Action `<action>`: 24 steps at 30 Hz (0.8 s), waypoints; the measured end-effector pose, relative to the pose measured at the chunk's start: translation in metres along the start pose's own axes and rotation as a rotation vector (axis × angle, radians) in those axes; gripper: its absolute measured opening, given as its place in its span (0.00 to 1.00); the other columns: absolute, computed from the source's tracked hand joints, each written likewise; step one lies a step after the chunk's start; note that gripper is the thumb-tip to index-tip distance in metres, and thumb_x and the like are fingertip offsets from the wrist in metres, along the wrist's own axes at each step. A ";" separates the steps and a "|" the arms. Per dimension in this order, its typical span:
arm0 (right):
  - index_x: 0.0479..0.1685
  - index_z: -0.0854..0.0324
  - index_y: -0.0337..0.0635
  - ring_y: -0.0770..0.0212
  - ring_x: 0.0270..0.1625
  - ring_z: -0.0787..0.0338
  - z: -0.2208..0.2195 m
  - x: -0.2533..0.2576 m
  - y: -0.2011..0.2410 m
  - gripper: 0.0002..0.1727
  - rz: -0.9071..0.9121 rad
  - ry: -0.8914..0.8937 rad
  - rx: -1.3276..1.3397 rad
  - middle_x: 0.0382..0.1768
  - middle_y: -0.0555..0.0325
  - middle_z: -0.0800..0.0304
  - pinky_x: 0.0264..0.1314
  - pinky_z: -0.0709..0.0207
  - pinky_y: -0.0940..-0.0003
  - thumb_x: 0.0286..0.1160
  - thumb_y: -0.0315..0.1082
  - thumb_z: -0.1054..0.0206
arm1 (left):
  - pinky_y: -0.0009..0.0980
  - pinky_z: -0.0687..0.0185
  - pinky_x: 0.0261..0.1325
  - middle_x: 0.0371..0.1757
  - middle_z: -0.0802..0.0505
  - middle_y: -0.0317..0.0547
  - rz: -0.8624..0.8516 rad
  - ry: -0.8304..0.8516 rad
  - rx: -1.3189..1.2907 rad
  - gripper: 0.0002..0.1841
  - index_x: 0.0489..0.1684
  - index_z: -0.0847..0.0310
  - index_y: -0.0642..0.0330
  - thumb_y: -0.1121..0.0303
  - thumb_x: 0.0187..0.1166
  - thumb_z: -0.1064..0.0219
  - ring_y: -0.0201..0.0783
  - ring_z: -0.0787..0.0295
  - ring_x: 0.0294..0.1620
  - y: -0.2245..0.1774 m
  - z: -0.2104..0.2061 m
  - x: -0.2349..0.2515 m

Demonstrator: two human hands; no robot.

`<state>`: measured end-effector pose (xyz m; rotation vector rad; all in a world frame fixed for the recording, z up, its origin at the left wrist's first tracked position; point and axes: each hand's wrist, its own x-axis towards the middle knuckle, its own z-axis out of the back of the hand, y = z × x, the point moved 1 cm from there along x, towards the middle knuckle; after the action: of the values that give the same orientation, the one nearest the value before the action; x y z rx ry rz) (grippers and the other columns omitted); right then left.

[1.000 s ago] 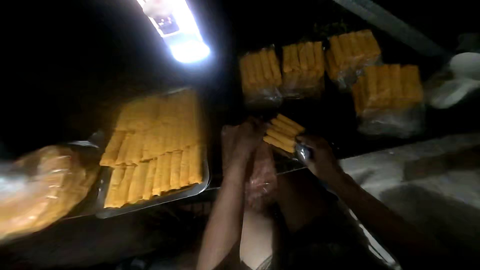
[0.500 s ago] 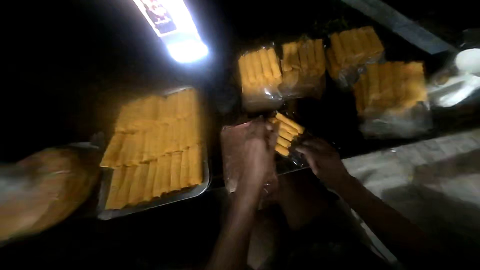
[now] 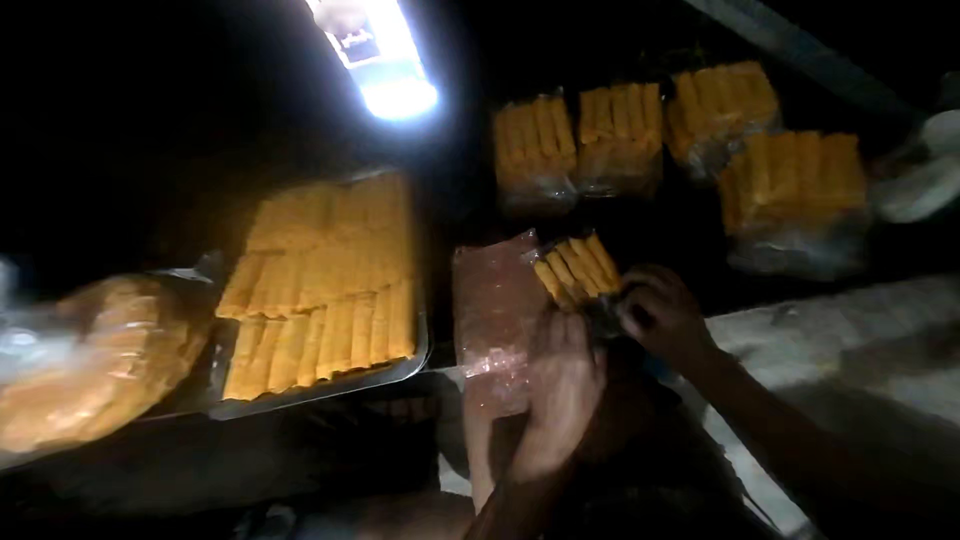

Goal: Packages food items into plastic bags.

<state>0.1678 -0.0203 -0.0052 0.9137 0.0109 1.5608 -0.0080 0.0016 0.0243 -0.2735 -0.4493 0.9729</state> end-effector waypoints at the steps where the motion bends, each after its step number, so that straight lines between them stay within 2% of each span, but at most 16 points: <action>1: 0.34 0.10 0.36 0.43 0.67 0.12 -0.003 -0.002 0.004 0.10 0.026 -0.009 0.017 0.56 0.44 0.07 0.68 0.18 0.49 0.72 0.33 0.34 | 0.52 0.13 0.58 0.56 0.08 0.63 0.022 0.010 -0.018 0.24 0.59 0.15 0.70 0.60 0.71 0.27 0.59 0.08 0.58 0.000 0.004 -0.006; 4: 0.45 0.11 0.36 0.44 0.70 0.13 -0.008 0.003 0.008 0.11 0.023 0.060 0.059 0.61 0.44 0.09 0.71 0.19 0.49 0.75 0.34 0.33 | 0.52 0.13 0.59 0.55 0.08 0.64 0.036 -0.027 -0.049 0.34 0.57 0.15 0.71 0.46 0.65 0.23 0.59 0.09 0.56 -0.003 0.002 -0.018; 6: 0.55 0.12 0.34 0.40 0.75 0.17 -0.007 0.011 0.009 0.16 -0.009 0.157 0.075 0.68 0.43 0.13 0.76 0.24 0.43 0.74 0.36 0.29 | 0.55 0.13 0.58 0.54 0.08 0.66 0.022 -0.060 -0.031 0.35 0.56 0.15 0.72 0.45 0.64 0.22 0.61 0.09 0.55 -0.005 -0.004 -0.018; 8: 0.52 0.10 0.37 0.40 0.76 0.18 -0.009 0.015 0.007 0.15 0.031 0.152 0.079 0.67 0.43 0.13 0.78 0.26 0.42 0.74 0.38 0.29 | 0.54 0.13 0.54 0.51 0.08 0.65 0.010 -0.117 0.006 0.28 0.53 0.14 0.71 0.53 0.67 0.23 0.61 0.08 0.52 -0.004 -0.014 -0.015; 10: 0.41 0.08 0.40 0.44 0.72 0.15 -0.014 0.013 0.004 0.12 0.107 0.060 0.067 0.62 0.47 0.09 0.76 0.24 0.47 0.77 0.39 0.32 | 0.52 0.11 0.48 0.50 0.08 0.63 0.030 -0.131 0.031 0.19 0.53 0.14 0.69 0.65 0.70 0.26 0.60 0.07 0.48 -0.003 -0.019 -0.011; 11: 0.39 0.08 0.40 0.45 0.71 0.14 -0.015 0.013 0.004 0.11 0.130 0.027 0.057 0.60 0.48 0.08 0.76 0.23 0.48 0.78 0.38 0.33 | 0.52 0.10 0.47 0.51 0.08 0.64 0.047 -0.109 0.032 0.17 0.55 0.14 0.70 0.70 0.71 0.27 0.60 0.06 0.49 -0.003 -0.017 -0.010; 14: 0.52 0.11 0.37 0.43 0.74 0.17 -0.015 0.016 0.010 0.14 0.089 0.110 0.022 0.64 0.45 0.11 0.79 0.26 0.46 0.75 0.36 0.30 | 0.52 0.10 0.55 0.55 0.08 0.66 0.031 -0.073 -0.015 0.15 0.56 0.14 0.72 0.75 0.73 0.30 0.60 0.07 0.54 0.002 -0.014 -0.011; 16: 0.63 0.15 0.36 0.38 0.82 0.25 -0.016 0.027 0.018 0.23 -0.037 0.289 0.032 0.72 0.41 0.16 0.85 0.36 0.40 0.68 0.33 0.24 | 0.50 0.10 0.55 0.53 0.07 0.64 0.005 -0.063 -0.047 0.13 0.55 0.13 0.71 0.76 0.75 0.32 0.59 0.06 0.54 0.005 -0.014 -0.012; 18: 0.70 0.17 0.39 0.36 0.85 0.30 -0.023 0.037 0.021 0.29 -0.102 0.368 0.034 0.76 0.40 0.20 0.87 0.42 0.35 0.64 0.29 0.22 | 0.48 0.10 0.57 0.54 0.07 0.62 -0.021 -0.054 -0.066 0.14 0.57 0.14 0.71 0.75 0.77 0.33 0.56 0.06 0.54 0.008 -0.015 -0.013; 21: 0.69 0.16 0.40 0.37 0.77 0.21 -0.038 0.043 0.023 0.28 -0.050 0.261 -0.010 0.69 0.40 0.15 0.80 0.32 0.37 0.63 0.30 0.20 | 0.48 0.12 0.62 0.57 0.07 0.63 -0.039 -0.035 -0.069 0.15 0.59 0.14 0.72 0.76 0.77 0.33 0.56 0.07 0.58 0.011 -0.013 -0.014; 24: 0.66 0.15 0.38 0.35 0.73 0.17 -0.045 0.045 0.026 0.27 -0.030 0.198 0.015 0.64 0.39 0.12 0.77 0.26 0.38 0.62 0.27 0.20 | 0.47 0.12 0.63 0.59 0.07 0.63 -0.037 -0.033 -0.090 0.15 0.59 0.14 0.71 0.76 0.76 0.33 0.56 0.07 0.60 0.017 -0.010 -0.013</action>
<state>0.1256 0.0337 0.0009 0.7644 0.1759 1.6197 -0.0217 -0.0006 0.0050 -0.3294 -0.5275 0.9236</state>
